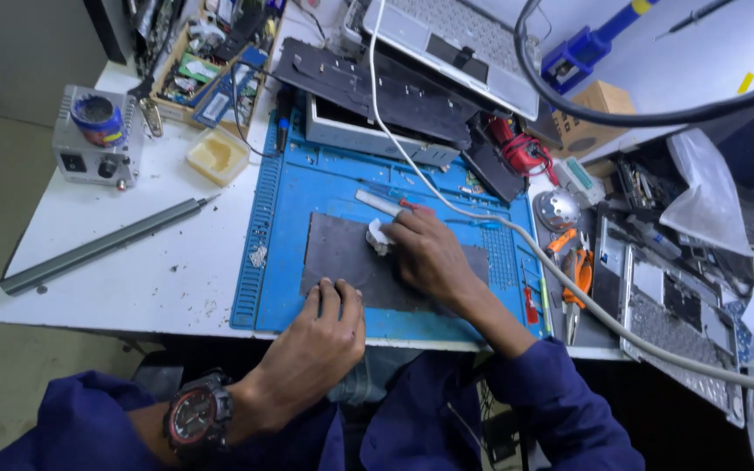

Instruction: Cleaning a laptop keyboard and an internal component using a cloth and cleaning solution on a repair workbench.

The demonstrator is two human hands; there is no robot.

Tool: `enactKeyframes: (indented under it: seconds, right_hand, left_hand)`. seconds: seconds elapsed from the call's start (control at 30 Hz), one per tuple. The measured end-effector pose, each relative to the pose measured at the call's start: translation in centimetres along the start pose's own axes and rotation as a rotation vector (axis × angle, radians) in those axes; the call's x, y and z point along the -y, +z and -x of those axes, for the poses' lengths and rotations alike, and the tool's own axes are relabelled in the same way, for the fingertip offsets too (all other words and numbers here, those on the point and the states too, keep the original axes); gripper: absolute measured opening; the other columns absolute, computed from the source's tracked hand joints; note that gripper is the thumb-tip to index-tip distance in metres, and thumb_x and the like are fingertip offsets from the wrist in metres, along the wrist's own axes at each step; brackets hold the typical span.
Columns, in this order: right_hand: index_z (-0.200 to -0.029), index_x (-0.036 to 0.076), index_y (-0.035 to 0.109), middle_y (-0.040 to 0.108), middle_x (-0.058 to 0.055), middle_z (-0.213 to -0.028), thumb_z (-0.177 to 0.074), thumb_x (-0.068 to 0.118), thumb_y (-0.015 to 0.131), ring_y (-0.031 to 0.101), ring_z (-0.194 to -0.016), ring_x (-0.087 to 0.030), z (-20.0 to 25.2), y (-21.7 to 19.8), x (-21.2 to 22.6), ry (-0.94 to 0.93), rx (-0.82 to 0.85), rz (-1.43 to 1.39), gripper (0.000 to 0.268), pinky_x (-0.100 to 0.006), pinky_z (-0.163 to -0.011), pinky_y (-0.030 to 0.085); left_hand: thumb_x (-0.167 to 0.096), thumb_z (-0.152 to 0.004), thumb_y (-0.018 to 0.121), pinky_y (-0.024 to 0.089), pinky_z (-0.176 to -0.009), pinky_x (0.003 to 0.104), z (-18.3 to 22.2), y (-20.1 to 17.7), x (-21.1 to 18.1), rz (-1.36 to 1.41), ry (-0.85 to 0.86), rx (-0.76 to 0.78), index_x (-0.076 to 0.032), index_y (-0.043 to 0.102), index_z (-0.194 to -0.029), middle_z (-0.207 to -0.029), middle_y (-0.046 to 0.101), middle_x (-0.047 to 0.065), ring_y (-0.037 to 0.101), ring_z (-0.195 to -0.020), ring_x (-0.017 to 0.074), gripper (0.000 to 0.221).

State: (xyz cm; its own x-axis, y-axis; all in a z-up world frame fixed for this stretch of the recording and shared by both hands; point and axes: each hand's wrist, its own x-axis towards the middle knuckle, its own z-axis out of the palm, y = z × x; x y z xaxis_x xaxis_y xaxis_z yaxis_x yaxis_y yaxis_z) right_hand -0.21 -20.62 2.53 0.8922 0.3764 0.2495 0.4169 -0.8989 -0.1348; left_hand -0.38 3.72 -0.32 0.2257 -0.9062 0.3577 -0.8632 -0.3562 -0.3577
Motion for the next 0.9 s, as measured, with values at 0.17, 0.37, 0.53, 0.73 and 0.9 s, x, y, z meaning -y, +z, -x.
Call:
enactKeyframes:
  seconds: [0.17, 0.37, 0.53, 0.73, 0.9]
  right_hand:
    - [-0.118, -0.004, 0.061, 0.058, -0.019, -0.101, -0.085, -0.006, 0.053, 0.053, -0.087, -0.037, 1.5, -0.9, 3.4, -0.106, 0.059, -0.152, 0.034, -0.047, -0.076, 0.044]
    - [-0.112, 0.004, 0.067, 0.064, -0.013, -0.112, -0.078, -0.004, 0.068, 0.056, -0.094, -0.029, 6.3, -2.5, -1.5, 0.034, 0.085, 0.132, 0.035, -0.040, -0.073, 0.047]
    - [-0.113, 0.001, 0.065, 0.062, -0.017, -0.113, -0.088, 0.006, 0.069, 0.058, -0.101, -0.032, 5.9, -1.1, -2.7, 0.234, 0.077, 0.218, 0.026, -0.039, -0.083, 0.053]
    - [-0.119, -0.002, 0.066, 0.060, -0.018, -0.108, -0.074, -0.004, 0.067, 0.056, -0.095, -0.036, 1.0, -0.7, 2.6, -0.077, 0.095, -0.090, 0.045, -0.046, -0.077, 0.048]
    - [-0.121, -0.004, 0.063, 0.060, -0.020, -0.111, -0.074, -0.008, 0.060, 0.055, -0.097, -0.038, 0.3, -0.4, 3.0, -0.057, 0.058, -0.077, 0.047, -0.047, -0.082, 0.049]
  left_hand:
    - [-0.012, -0.095, 0.051, 0.058, -0.087, 0.045, -0.4, -0.3, 0.2, 0.015, -0.028, -0.045, 0.004, 0.072, -0.113, -0.115, 0.068, 0.028, 0.070, -0.100, 0.0406, 0.033]
    - [-0.012, -0.092, 0.064, 0.061, -0.089, 0.044, 0.3, 0.2, -0.2, 0.040, -0.002, 0.001, 0.002, 0.067, -0.128, -0.117, 0.069, 0.026, 0.071, -0.102, 0.0395, 0.039]
    - [-0.014, -0.093, 0.061, 0.061, -0.088, 0.044, 0.1, -0.2, 0.0, 0.055, 0.002, 0.013, 0.007, 0.066, -0.125, -0.117, 0.068, 0.027, 0.070, -0.103, 0.0405, 0.038]
    - [-0.014, -0.095, 0.054, 0.053, -0.091, 0.041, 0.1, -1.1, 0.0, 0.069, -0.067, -0.029, 0.001, 0.069, -0.115, -0.104, 0.064, 0.019, 0.060, -0.100, 0.0327, 0.029]
    - [-0.017, -0.095, 0.050, 0.053, -0.095, 0.050, 0.5, -1.4, -0.9, 0.032, -0.084, 0.010, 0.000, 0.069, -0.123, -0.109, 0.068, 0.021, 0.065, -0.103, 0.0373, 0.038]
